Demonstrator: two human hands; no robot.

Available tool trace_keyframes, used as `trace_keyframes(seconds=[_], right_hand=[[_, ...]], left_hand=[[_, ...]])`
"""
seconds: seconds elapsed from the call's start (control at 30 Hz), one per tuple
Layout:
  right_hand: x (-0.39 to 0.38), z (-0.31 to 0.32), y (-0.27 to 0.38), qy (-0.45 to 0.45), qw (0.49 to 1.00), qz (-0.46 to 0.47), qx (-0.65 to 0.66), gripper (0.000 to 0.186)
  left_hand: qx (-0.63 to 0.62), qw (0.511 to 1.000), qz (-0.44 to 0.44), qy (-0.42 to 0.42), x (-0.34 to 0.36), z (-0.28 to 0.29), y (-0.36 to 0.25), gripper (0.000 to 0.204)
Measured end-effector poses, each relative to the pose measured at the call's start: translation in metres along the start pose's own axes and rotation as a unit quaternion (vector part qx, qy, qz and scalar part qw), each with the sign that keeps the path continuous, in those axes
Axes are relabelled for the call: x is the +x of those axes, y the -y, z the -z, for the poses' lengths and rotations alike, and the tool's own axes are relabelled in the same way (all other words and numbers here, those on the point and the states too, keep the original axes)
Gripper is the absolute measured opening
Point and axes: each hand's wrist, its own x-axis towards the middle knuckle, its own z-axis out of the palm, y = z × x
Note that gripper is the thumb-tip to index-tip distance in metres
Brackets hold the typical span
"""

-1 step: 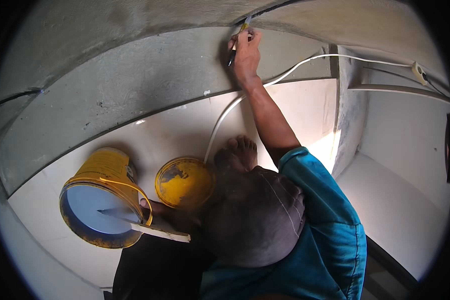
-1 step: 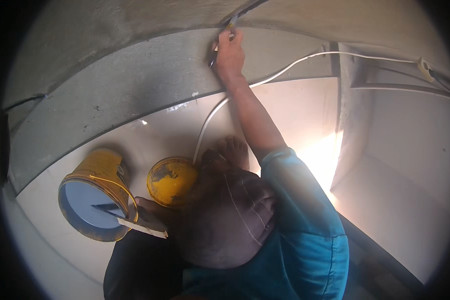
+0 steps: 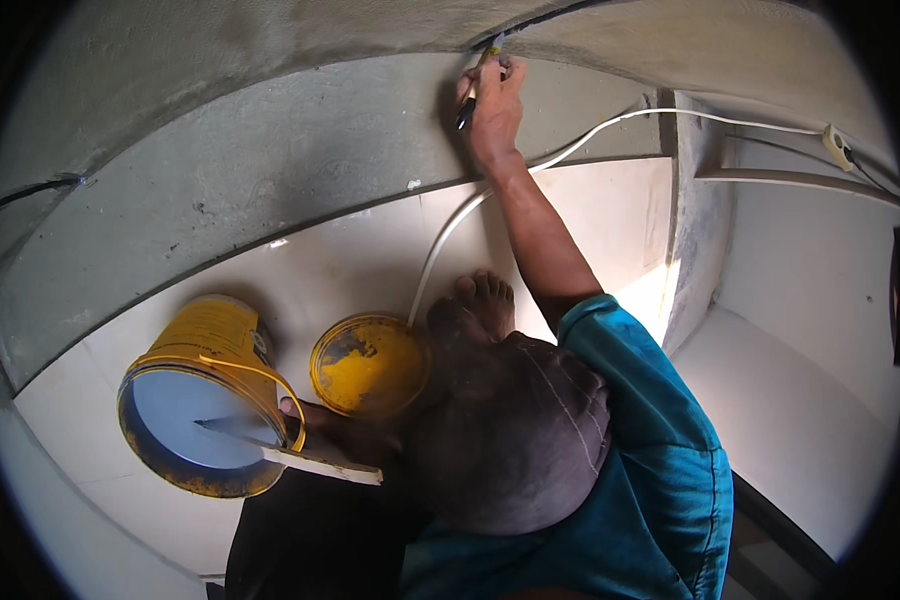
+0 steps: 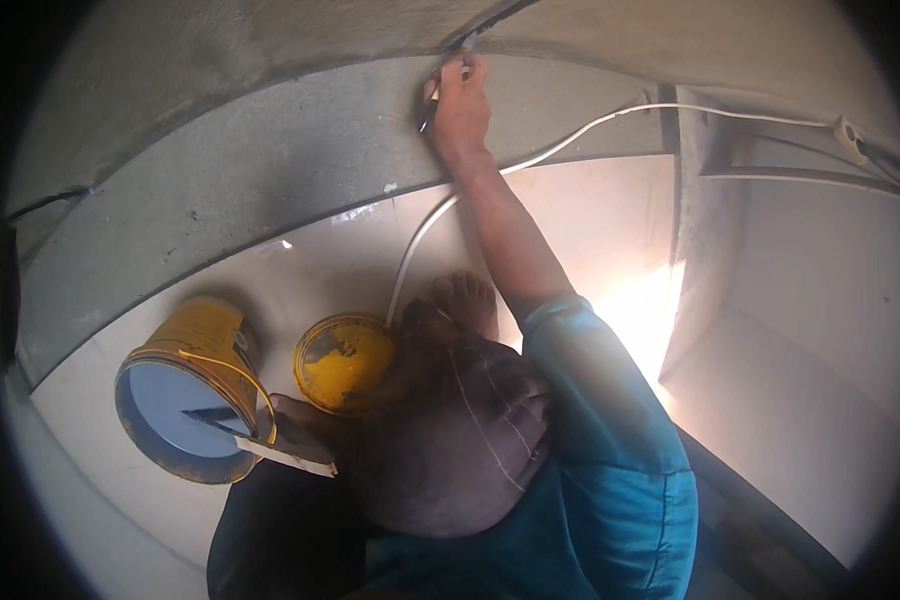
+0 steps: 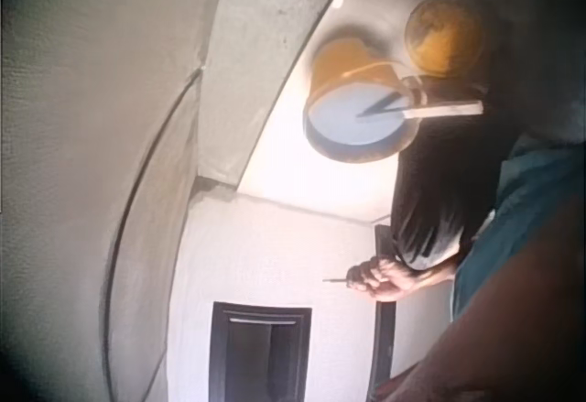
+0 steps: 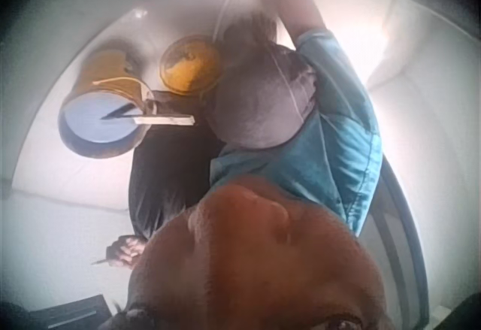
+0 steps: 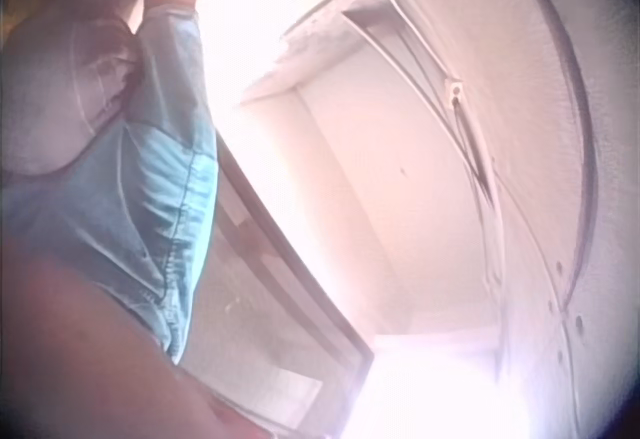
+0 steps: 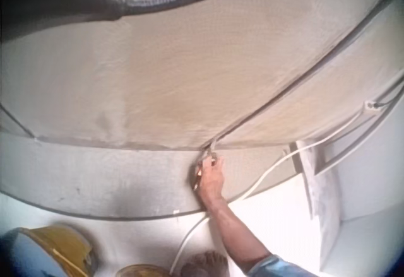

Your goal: The person paints a textured ceiling using a paintbrush and a can of grey paint. They repeatedly dip the brush into the paint can and apply paint to the ceiling surface, focusing on seams and edges.

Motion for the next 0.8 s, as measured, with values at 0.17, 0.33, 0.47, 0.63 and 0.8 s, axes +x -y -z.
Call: trace_keyframes(seconds=[0.17,0.33,0.47,0.63,0.8], right_hand=[[0.028,0.01,0.019,-0.148,0.977,0.136,-0.068,0.028],[0.014,-0.002,0.007,0.009,0.998,0.002,-0.054,0.027],[0.025,0.011,0.007,-0.023,0.989,0.1,-0.105,0.023],[0.064,0.055,0.036,-0.16,0.956,0.216,-0.115,0.022],[0.043,0.042,0.033,-0.01,0.984,0.136,-0.118,0.028]], left_hand=[[0.01,1.0,-0.011,0.016,0.002,0.008,-0.009,0.026],[0.028,0.999,-0.041,-0.006,0.009,0.003,0.004,0.021],[0.008,0.994,-0.009,0.105,0.014,0.025,-0.01,0.018],[0.0,0.995,-0.014,0.099,0.011,0.026,-0.008,0.017],[-0.032,0.995,0.002,0.093,0.013,0.021,-0.006,0.018]])
